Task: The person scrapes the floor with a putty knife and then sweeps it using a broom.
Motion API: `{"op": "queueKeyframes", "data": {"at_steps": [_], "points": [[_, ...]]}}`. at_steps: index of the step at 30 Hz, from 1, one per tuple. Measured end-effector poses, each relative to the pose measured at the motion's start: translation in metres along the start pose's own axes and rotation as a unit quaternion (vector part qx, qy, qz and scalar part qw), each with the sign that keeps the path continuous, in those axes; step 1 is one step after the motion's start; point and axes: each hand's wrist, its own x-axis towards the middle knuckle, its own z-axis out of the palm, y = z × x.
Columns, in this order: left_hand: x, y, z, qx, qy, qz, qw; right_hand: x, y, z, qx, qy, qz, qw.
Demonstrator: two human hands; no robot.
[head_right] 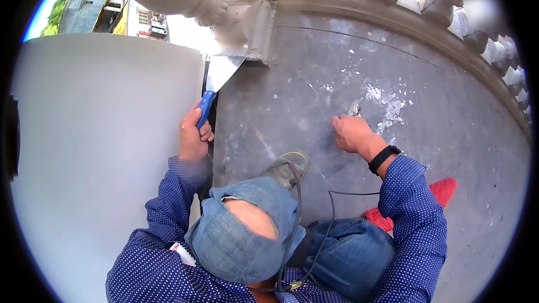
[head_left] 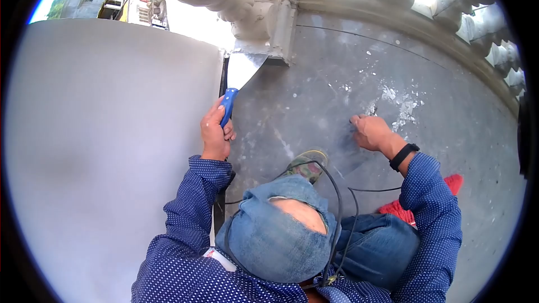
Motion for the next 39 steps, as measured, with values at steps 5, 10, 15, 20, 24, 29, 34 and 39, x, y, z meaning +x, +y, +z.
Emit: {"op": "queueKeyframes", "data": {"at_steps": [5,10,15,20,24,29,34,39], "points": [[-0.001,-0.014,-0.001,-0.014,-0.003,0.028,1.000,-0.002,0.002,-0.004,0.007,0.007,0.007,1.000],[0.002,-0.016,0.003,0.002,0.002,0.043,0.999,-0.010,0.009,-0.005,-0.004,0.003,0.039,0.999],[0.002,-0.020,0.004,-0.026,-0.007,0.034,0.999,-0.014,0.013,-0.006,0.005,0.005,0.046,0.999],[0.009,-0.020,0.008,-0.052,-0.010,-0.003,0.999,-0.009,0.012,-0.004,0.001,0.006,0.040,0.999],[0.046,0.008,-0.008,-0.044,0.017,-0.022,0.999,-0.007,0.003,-0.010,-0.013,-0.014,0.051,0.999],[0.011,0.015,-0.021,0.038,0.014,-0.029,0.999,-0.007,0.011,-0.007,0.011,0.013,0.040,0.999],[0.000,-0.003,-0.018,-0.022,0.012,0.000,1.000,-0.008,0.014,-0.010,-0.002,0.000,0.064,0.998],[-0.019,-0.010,-0.007,0.038,-0.036,0.045,0.998,-0.013,0.018,-0.009,-0.006,0.013,0.056,0.998]]}}
